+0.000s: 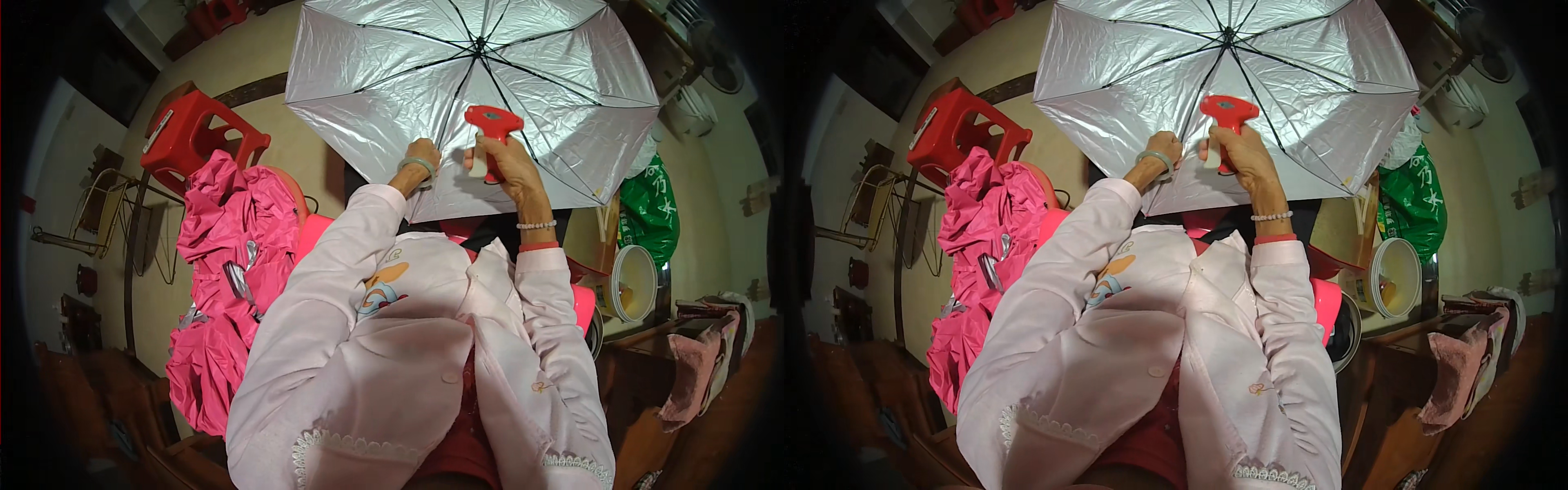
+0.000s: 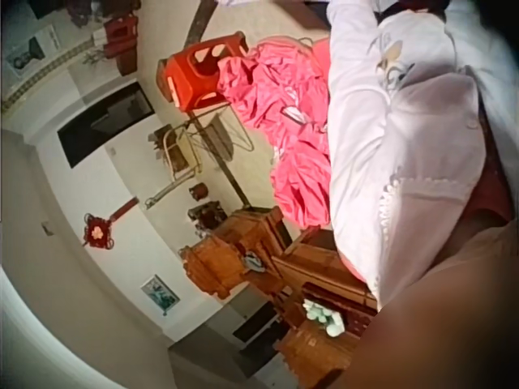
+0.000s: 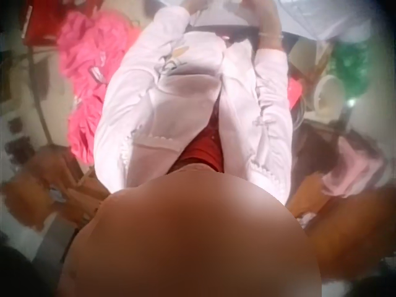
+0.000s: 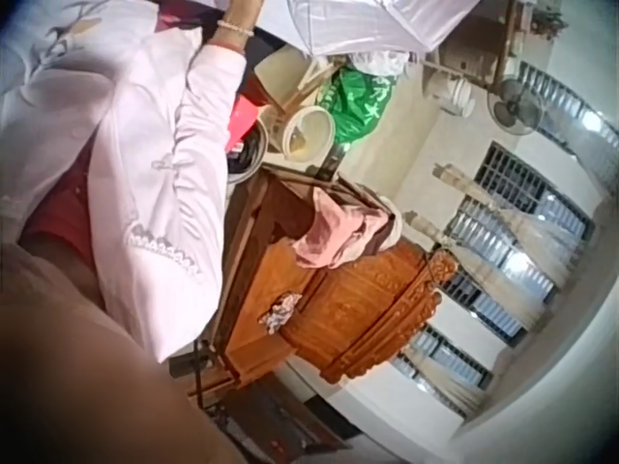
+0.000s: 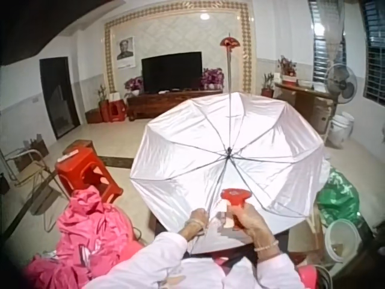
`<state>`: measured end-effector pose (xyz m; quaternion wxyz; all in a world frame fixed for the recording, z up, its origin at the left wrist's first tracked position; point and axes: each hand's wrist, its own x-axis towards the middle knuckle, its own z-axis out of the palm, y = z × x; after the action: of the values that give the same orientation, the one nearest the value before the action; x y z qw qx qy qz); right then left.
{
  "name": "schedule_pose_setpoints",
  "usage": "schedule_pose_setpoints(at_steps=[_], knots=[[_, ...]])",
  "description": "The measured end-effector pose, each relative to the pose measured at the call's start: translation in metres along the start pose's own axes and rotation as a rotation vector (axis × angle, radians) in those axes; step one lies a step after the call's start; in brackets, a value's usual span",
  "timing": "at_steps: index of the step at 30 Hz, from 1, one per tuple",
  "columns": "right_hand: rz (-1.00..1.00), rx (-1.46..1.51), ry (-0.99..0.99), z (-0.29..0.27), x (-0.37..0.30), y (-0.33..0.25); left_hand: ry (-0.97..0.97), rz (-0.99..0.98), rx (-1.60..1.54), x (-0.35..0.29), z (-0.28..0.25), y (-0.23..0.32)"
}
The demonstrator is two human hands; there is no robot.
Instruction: Attaching umbrella fabric to the metal frames.
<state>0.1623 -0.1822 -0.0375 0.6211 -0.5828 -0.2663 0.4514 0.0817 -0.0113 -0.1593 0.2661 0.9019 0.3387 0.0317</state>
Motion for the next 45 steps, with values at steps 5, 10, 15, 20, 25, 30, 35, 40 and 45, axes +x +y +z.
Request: schedule_pose_setpoints(at_steps=[5, 10, 15, 20, 25, 30, 35, 40, 45], knots=[[-0.176, -0.428, 0.219, -0.008, -0.015, -0.032, 0.134, -0.139, -0.134, 0.016, -0.012, -0.015], [-0.188, -0.728, 0.344, -0.025, -0.028, -0.046, -0.065, -0.055, 0.114, 0.000, -0.080, 0.007], [-0.375, -0.971, 0.375, -0.039, -0.023, -0.036, -0.133, -0.022, 0.245, -0.009, -0.133, -0.010], [-0.386, -0.976, 0.311, -0.034, -0.018, -0.030, -0.038, 0.027, 0.417, 0.010, -0.166, -0.069], [-0.270, -0.936, 0.247, -0.029, -0.014, -0.021, 0.033, -0.168, 0.369, 0.011, -0.178, -0.083], [-0.252, -0.878, 0.221, -0.026, -0.004, -0.004, 0.241, -0.013, 0.543, 0.010, -0.146, -0.075], [-0.178, -0.852, 0.223, -0.027, 0.002, 0.008, -0.103, 0.195, 0.295, -0.004, -0.101, -0.008], [0.020, -0.752, 0.171, -0.030, -0.001, 0.002, -0.115, 0.246, 0.292, -0.026, -0.068, 0.018], [-0.151, -0.661, 0.350, -0.059, 0.011, 0.028, 0.004, 0.176, 0.448, -0.015, -0.067, 0.009]])
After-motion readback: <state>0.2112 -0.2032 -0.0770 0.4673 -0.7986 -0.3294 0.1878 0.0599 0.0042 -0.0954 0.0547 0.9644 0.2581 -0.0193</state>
